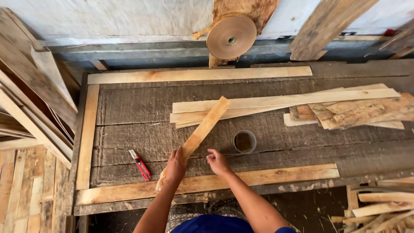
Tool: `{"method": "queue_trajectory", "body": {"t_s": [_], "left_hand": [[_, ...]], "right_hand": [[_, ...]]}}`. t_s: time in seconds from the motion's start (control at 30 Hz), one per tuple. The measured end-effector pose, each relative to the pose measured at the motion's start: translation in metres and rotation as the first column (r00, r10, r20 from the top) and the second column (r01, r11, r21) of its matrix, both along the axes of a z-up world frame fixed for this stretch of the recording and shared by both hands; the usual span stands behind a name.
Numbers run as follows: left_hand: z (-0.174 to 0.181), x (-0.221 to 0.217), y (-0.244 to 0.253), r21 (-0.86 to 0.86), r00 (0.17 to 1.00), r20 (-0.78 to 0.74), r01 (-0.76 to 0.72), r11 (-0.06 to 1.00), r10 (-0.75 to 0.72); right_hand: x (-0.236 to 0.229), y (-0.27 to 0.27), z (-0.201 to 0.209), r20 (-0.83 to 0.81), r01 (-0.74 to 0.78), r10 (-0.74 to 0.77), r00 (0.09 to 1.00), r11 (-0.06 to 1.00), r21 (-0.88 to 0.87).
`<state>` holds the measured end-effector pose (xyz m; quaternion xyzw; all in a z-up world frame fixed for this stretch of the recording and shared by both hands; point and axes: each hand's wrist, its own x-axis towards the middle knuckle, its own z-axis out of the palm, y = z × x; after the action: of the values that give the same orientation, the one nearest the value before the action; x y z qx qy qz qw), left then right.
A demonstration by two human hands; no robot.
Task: The person is sorting and aligning thin wooden strips on a workshop table, then using a utility knife to mark or cut them.
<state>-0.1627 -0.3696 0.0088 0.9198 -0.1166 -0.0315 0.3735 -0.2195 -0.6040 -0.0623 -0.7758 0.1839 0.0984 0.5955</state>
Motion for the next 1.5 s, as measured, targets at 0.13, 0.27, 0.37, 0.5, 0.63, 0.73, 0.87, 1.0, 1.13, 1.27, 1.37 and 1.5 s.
{"method": "queue_trajectory", "body": {"t_s": [0.13, 0.27, 0.37, 0.5, 0.63, 0.73, 0.87, 1.0, 1.13, 1.27, 1.37, 1.5], "left_hand": [[0.022, -0.005, -0.023, 0.159, 0.997, -0.069, -0.008, 0.987, 0.019], [-0.001, -0.013, -0.038, 0.120, 0.961, -0.272, 0.073, 0.990, -0.038], [-0.006, -0.019, -0.042, 0.090, 0.972, -0.200, 0.140, 0.986, -0.119], [-0.023, -0.020, -0.049, 0.119, 0.985, -0.066, 0.168, 0.979, -0.161], [0.014, -0.016, -0.040, 0.055, 0.972, -0.164, 0.179, 0.982, -0.168], [0.021, -0.010, -0.036, 0.031, 0.975, -0.181, 0.139, 0.990, -0.132], [0.013, -0.006, -0.036, 0.049, 0.992, -0.057, 0.118, 0.992, -0.115], [0.023, -0.006, -0.043, 0.006, 0.992, -0.069, 0.107, 0.994, -0.107], [0.037, -0.001, -0.064, -0.131, 0.984, -0.122, 0.116, 0.985, -0.132], [0.051, 0.006, -0.101, -0.174, 0.977, 0.079, 0.208, 0.963, -0.197], [0.056, 0.009, -0.139, -0.202, 0.973, 0.117, 0.219, 0.955, -0.198], [0.067, 0.012, -0.209, -0.191, 0.966, 0.143, 0.240, 0.952, -0.214]], "right_hand": [[-0.009, -0.013, 0.025, -0.012, -0.042, 0.041, 0.999, 0.993, -0.114], [-0.017, -0.020, 0.024, -0.020, -0.060, 0.057, 0.998, 0.985, -0.160], [-0.018, -0.019, 0.027, 0.023, -0.047, 0.052, 0.998, 0.981, -0.187], [-0.023, -0.019, 0.024, 0.021, -0.008, 0.013, 1.000, 0.978, -0.211], [-0.020, -0.010, 0.052, -0.029, 0.035, -0.043, 0.999, 0.973, -0.228], [-0.014, -0.007, 0.074, -0.118, -0.012, -0.024, 0.993, 0.956, -0.294], [-0.013, 0.000, 0.086, -0.244, -0.115, 0.024, 0.969, 0.923, -0.367], [-0.014, -0.001, 0.084, -0.250, -0.126, 0.041, 0.967, 0.933, -0.338], [-0.013, -0.019, 0.053, -0.208, -0.092, 0.064, 0.976, 0.987, -0.130], [-0.007, -0.040, 0.077, -0.120, -0.148, 0.150, 0.981, 0.989, 0.021], [-0.004, -0.074, 0.094, -0.033, -0.114, 0.116, 0.993, 0.992, 0.062], [0.001, -0.149, 0.120, 0.082, -0.023, 0.015, 0.997, 0.995, 0.097]]}}
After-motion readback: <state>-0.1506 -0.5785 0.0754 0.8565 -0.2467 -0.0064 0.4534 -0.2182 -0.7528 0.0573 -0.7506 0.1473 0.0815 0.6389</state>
